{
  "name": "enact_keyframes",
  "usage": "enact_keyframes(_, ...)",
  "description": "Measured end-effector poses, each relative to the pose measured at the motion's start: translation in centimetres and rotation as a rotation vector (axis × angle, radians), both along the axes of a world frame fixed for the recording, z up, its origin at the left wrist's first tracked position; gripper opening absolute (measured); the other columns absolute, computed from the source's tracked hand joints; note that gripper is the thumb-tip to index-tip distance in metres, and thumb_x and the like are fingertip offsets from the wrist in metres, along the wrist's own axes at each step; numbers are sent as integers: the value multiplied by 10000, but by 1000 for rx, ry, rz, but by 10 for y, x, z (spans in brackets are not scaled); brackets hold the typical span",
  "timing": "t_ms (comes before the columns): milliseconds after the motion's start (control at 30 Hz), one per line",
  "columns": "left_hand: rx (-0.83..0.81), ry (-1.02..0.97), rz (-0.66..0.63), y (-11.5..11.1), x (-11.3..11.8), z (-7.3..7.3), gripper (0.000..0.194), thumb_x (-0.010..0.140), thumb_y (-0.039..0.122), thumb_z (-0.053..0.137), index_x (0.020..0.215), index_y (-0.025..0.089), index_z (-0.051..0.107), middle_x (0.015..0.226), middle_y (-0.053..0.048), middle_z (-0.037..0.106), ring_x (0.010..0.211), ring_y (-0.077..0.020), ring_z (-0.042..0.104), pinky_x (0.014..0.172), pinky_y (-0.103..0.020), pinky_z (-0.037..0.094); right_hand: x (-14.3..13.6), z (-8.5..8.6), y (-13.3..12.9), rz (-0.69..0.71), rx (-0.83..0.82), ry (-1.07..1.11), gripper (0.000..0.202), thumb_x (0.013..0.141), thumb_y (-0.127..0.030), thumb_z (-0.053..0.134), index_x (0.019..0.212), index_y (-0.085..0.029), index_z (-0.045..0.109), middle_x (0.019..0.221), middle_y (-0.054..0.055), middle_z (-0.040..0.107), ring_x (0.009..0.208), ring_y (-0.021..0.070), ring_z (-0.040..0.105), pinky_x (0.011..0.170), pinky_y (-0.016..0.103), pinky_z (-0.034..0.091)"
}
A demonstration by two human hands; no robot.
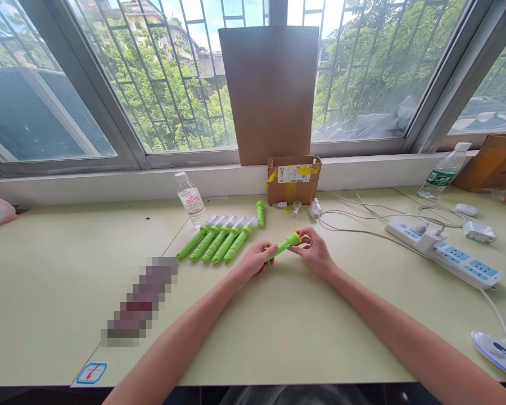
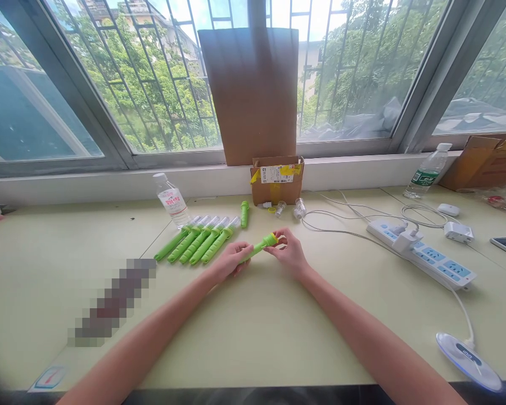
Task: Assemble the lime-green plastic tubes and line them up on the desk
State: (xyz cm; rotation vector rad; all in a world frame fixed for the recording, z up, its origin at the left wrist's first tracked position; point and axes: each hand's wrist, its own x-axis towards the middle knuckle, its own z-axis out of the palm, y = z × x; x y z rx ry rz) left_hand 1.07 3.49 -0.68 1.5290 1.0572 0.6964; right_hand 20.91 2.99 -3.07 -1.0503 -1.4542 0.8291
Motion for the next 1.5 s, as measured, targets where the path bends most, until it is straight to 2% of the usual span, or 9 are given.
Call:
enact_keyframes(167, -38, -22, -6, 1, -2, 0, 445, 786, 613, 524, 780, 168, 537, 565, 37, 518, 355, -43, 363, 309, -173, 265, 0, 0, -1, -13, 3, -10, 368, 678, -414, 742, 852, -234, 472, 972, 34, 627, 823, 196, 654, 544, 264, 526)
enact_keyframes(267, -59, -37, -15, 1, -3, 1, 442, 787, 613, 527, 834, 173, 538, 585, 34, 532, 359, -41, 360, 316, -171, 271, 0, 1, -1, 5, 19, -6, 393, 662, -410, 754, 856, -236, 460, 1016, 47, 609, 871, 212, 650, 552, 280, 546)
enact_keyframes(433, -90, -71, -23, 2, -5, 3, 438, 781, 610, 543, 898, 188, 514, 627, 32, 548, 366, -34, 331, 319, -162, 269, 0, -2, 0, 4, 56, -1, 399, 664, -415, 754, 863, -238, 456, 1035, 54, 597, 959, 226, 625, 626, 323, 585)
enact_keyframes(700, -105, -99, -39, 3, -5, 2, 443, 784, 602, 547, 954, 196, 500, 644, 34, 552, 351, -25, 285, 302, -165, 236, -1, -6, 2, -41, 69, 31, 420, 630, -432, 780, 808, -228, 459, 1015, 57, 635, 920, 225, 646, 695, 373, 598)
enact_keyframes(867, -29, -41, 2, 1, -5, 0, 458, 654, 485, 739, 924, 213, 488, 624, 82, 515, 340, -4, 264, 305, -161, 167, -5, -1, -2, -70, 84, 20, 397, 648, -415, 773, 800, -226, 459, 1054, 68, 644, 871, 216, 660, 666, 364, 587)
enact_keyframes(1000, 39, -94, 44, 0, -2, -3, 392, 668, 469, 729, 796, 193, 483, 623, 74, 513, 361, -17, 357, 324, -167, 237, -5, 0, -3, -82, 87, 24, 394, 649, -415, 772, 806, -224, 465, 1054, 71, 645, 838, 210, 665, 644, 353, 580)
enact_keyframes(1167, 86, -102, 73, 1, 1, -8, 354, 708, 481, 689, 785, 163, 554, 726, -17, 643, 448, -75, 521, 379, -195, 381, -3, -1, -2, -83, 77, 47, 384, 644, -413, 773, 807, -221, 483, 992, 64, 648, 790, 199, 663, 644, 355, 582)
enact_keyframes(1300, 67, -74, 92, 1, 3, -9, 383, 735, 521, 650, 804, 147, 603, 749, -49, 663, 464, -94, 555, 387, -204, 417, -3, -1, -1, -73, 45, 75, 390, 634, -426, 780, 781, -220, 483, 950, 57, 656, 760, 195, 664, 661, 358, 583)
enact_keyframes(1500, 56, -49, 96, 0, 3, -7, 424, 741, 564, 621, 771, 141, 614, 706, -44, 657, 468, -106, 569, 403, -209, 442, -4, -2, -2, -81, 15, 56, 393, 649, -442, 768, 816, -219, 491, 934, 53, 650, 723, 179, 652, 644, 344, 580)
